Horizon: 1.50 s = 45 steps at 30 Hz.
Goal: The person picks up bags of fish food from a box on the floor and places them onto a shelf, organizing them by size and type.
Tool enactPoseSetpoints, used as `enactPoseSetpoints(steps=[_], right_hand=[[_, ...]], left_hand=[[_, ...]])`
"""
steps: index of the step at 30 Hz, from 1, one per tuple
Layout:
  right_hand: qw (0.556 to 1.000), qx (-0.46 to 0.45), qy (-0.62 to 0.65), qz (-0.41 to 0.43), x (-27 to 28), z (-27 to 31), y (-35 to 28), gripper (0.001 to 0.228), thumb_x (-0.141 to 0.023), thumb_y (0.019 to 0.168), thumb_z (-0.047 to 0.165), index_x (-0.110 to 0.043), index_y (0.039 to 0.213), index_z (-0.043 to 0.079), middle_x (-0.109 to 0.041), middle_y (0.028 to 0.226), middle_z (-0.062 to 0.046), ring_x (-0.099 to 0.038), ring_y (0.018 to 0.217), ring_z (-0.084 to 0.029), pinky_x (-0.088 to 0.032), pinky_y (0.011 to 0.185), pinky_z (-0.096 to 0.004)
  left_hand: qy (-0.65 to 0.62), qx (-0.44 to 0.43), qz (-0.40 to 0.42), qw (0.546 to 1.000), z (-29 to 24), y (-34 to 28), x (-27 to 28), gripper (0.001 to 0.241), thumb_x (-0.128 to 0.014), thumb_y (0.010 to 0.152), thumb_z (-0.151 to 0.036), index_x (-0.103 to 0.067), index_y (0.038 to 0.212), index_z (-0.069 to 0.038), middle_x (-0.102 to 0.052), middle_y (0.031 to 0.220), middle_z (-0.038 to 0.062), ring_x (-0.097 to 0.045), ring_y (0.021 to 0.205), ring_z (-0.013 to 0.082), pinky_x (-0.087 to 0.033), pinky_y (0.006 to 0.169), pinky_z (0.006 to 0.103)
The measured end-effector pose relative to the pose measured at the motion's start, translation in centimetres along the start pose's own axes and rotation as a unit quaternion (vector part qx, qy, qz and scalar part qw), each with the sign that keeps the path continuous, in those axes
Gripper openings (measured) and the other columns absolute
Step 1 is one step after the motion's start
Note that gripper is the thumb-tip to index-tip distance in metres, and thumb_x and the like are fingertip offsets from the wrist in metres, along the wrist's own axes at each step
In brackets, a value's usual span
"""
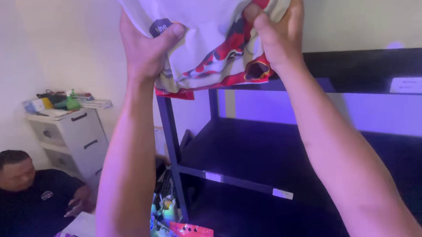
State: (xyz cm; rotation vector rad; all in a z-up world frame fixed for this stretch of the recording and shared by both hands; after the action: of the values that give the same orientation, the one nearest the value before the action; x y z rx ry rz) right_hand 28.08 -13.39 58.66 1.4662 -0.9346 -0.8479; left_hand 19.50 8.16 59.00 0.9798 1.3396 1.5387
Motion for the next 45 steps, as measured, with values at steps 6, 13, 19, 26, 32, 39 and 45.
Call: enactPoseSetpoints(steps=[6,13,19,26,32,39,45], right_hand=[[0.993,0.032,-0.109,-0.039,1.2,-1.7,1.7,0.044,-0.073,0.086,0.031,-0.047,0.114,0.009,-0.058,0.108,-0.011,-0.059,0.103,-0.026,-0.047,0.090,-0.038],[0.995,0.020,-0.091,-0.028,1.8,-5.9,1.0,0.055,-0.074,0.084,0.039,-0.043,0.119,0.010,-0.056,0.109,-0.012,-0.059,0.102,-0.027,-0.049,0.091,-0.038],[0.989,-0.106,-0.097,-0.028,1.6,-9.4,-1.9,0.067,-0.072,0.079,0.050,-0.038,0.121,0.011,-0.058,0.105,-0.010,-0.062,0.097,-0.023,-0.053,0.086,-0.034],[0.980,-0.142,-0.127,-0.052,2.6,-10.7,-3.0,0.062,-0.071,0.080,0.039,-0.038,0.125,0.011,-0.059,0.110,-0.009,-0.060,0.103,-0.022,-0.051,0.089,-0.034],[0.979,-0.112,-0.163,-0.039,2.3,-10.7,-2.8,0.062,-0.070,0.080,0.045,-0.041,0.122,0.009,-0.056,0.111,-0.013,-0.055,0.106,-0.026,-0.044,0.089,-0.040],[0.960,-0.202,-0.184,-0.056,1.9,-11.7,-3.0,0.070,-0.072,0.076,0.048,-0.039,0.124,0.010,-0.054,0.115,-0.022,-0.053,0.112,-0.039,-0.042,0.090,-0.050],[0.952,-0.239,-0.182,-0.060,1.8,-13.5,-3.4,0.072,-0.074,0.071,0.051,-0.042,0.121,0.011,-0.056,0.112,-0.023,-0.055,0.109,-0.042,-0.044,0.088,-0.052]], left_hand=[[-0.048,-0.023,0.003,0.999,3.0,1.8,-0.5,0.047,-0.081,0.079,-0.024,-0.048,0.108,-0.008,-0.057,0.100,0.008,-0.058,0.093,0.0209,-0.051,0.079,0.0350],[-0.040,-0.036,0.012,0.998,6.4,1.2,-1.0,0.048,-0.079,0.081,-0.027,-0.048,0.111,-0.005,-0.059,0.101,0.010,-0.060,0.095,0.0227,-0.052,0.082,0.0361],[0.041,0.076,-0.014,0.996,10.8,-1.4,-0.1,0.053,-0.079,0.074,-0.035,-0.050,0.108,-0.006,-0.058,0.096,0.006,-0.057,0.089,0.0169,-0.051,0.074,0.0298],[0.030,0.157,0.011,0.987,10.2,-2.0,-1.0,0.054,-0.077,0.068,-0.042,-0.055,0.104,-0.008,-0.063,0.093,0.004,-0.062,0.088,0.0146,-0.054,0.075,0.0296],[-0.015,0.137,-0.019,0.990,11.0,-2.4,-0.8,0.054,-0.084,0.065,-0.024,-0.053,0.105,-0.006,-0.061,0.090,0.005,-0.057,0.083,0.0142,-0.051,0.072,0.0288],[-0.022,0.149,-0.018,0.988,12.4,-2.3,-0.4,0.050,-0.087,0.063,-0.019,-0.052,0.096,-0.007,-0.059,0.077,0.005,-0.054,0.070,0.0125,-0.046,0.062,0.0262],[-0.031,0.177,-0.031,0.983,12.9,-2.7,-0.1,0.053,-0.087,0.061,-0.022,-0.050,0.096,-0.007,-0.057,0.077,0.005,-0.051,0.071,0.0139,-0.045,0.061,0.0288]])
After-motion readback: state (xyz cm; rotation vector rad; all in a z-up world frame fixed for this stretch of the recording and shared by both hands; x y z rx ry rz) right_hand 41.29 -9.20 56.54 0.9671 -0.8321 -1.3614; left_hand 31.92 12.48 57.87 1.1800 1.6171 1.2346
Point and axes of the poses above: each hand's wrist, its own y-axis towards the middle knuckle, its own x-axis out of the back of the hand, z = x × y, the point moved 4 cm from there along y, towards the middle knuckle
